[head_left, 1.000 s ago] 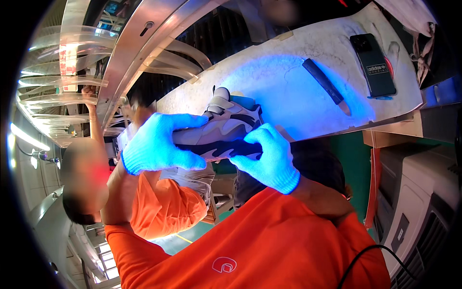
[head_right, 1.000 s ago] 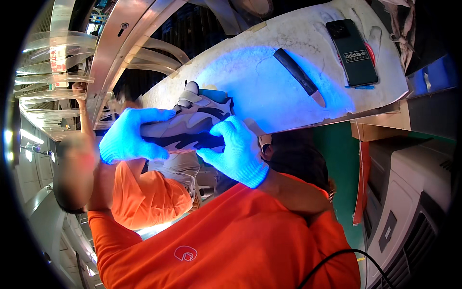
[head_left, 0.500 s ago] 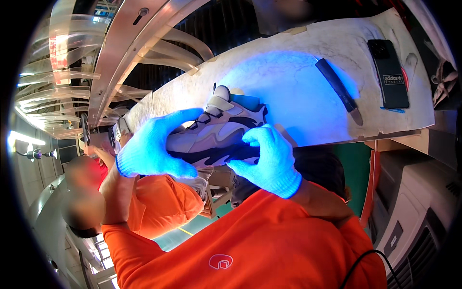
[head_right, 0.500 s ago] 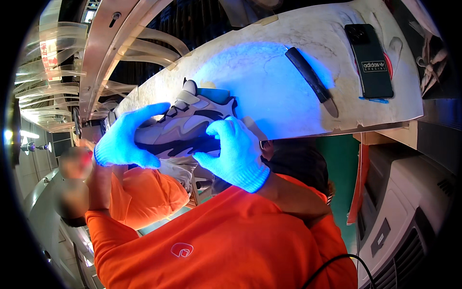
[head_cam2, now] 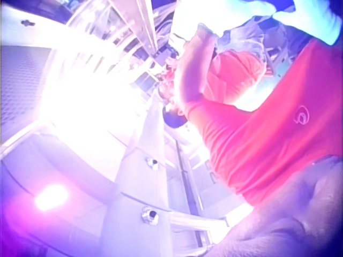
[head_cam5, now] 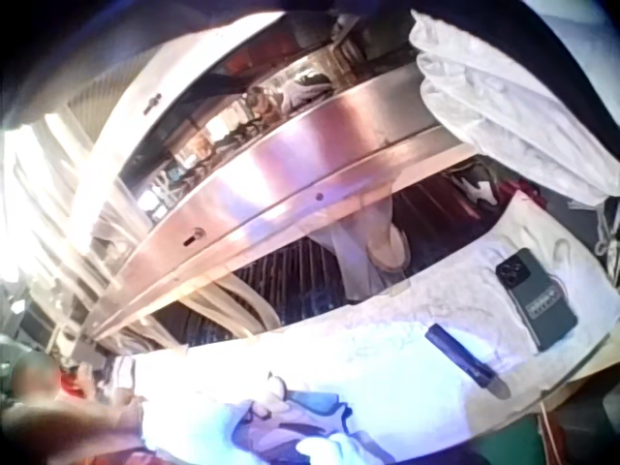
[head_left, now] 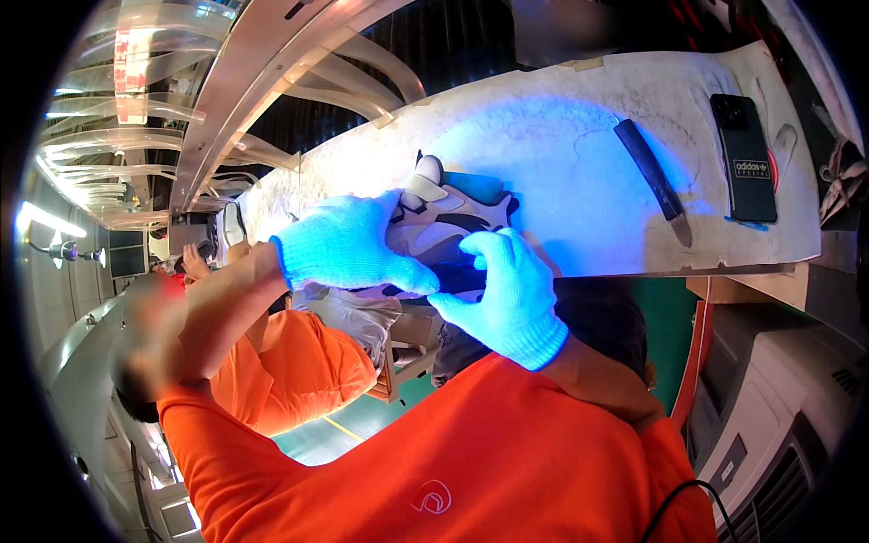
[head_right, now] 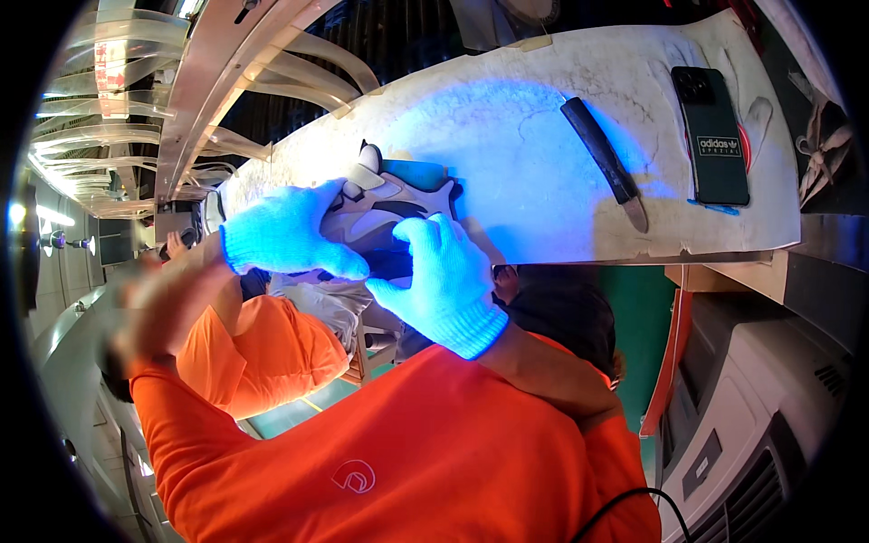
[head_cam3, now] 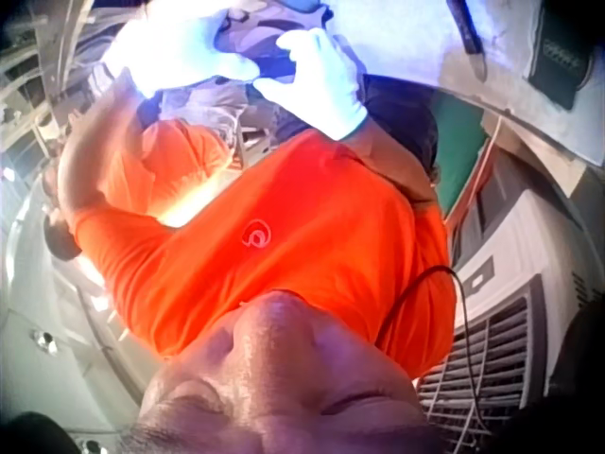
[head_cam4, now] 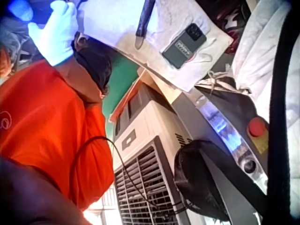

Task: The person cleans a white and black sneaker using a small black tool and a cloth. They repeatedly rub the tool along the shoe's sole and upper, then wipe the surface with a cloth. The person handles the shoe one at a time, rotating it to access different areas.

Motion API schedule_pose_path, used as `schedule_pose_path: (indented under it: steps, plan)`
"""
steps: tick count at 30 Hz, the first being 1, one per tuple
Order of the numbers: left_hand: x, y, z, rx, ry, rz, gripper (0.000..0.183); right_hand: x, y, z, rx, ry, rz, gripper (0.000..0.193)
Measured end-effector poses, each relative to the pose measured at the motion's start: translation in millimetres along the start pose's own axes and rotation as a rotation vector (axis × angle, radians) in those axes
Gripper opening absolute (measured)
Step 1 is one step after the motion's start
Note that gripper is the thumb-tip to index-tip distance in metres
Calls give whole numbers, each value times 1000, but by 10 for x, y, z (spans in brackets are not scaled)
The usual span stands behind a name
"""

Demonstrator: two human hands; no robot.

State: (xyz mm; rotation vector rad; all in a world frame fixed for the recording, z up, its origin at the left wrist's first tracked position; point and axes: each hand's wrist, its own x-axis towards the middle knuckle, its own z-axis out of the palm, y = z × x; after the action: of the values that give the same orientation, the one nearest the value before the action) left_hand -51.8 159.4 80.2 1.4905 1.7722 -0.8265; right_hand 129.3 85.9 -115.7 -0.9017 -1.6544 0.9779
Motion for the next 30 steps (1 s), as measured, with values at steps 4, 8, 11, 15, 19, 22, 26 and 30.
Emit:
schedule_pose_path:
  steps: [4, 8, 11, 15, 19, 22, 26, 30]
  plan:
    - [115, -127, 122, -2, 75, 49, 111, 33, -27, 25, -4, -41, 30, 72]
    - [94, -120, 137, 14, 83, 23, 104, 39, -52, 46, -31, -64, 46, 71]
    - [84, 13, 160, 88, 113, -69, 106, 50, -55, 52, -47, -58, 29, 70]
    - [170, 11, 229, 139, 137, -97, 111, 83, -86, 87, -80, -41, 5, 68]
    - [155, -102, 233, 117, 138, 26, 115, 77, -81, 90, -112, -51, 17, 68]
    - [67, -240, 249, 53, 150, 162, 116, 15, -121, 91, -131, -65, 3, 67]
    - [79, -465, 503, -9, 271, 253, 119, -67, -139, 179, -229, -65, -89, 67]
    - [32, -660, 979, -167, 459, 288, 124, -160, -156, 201, -333, -114, -219, 67]
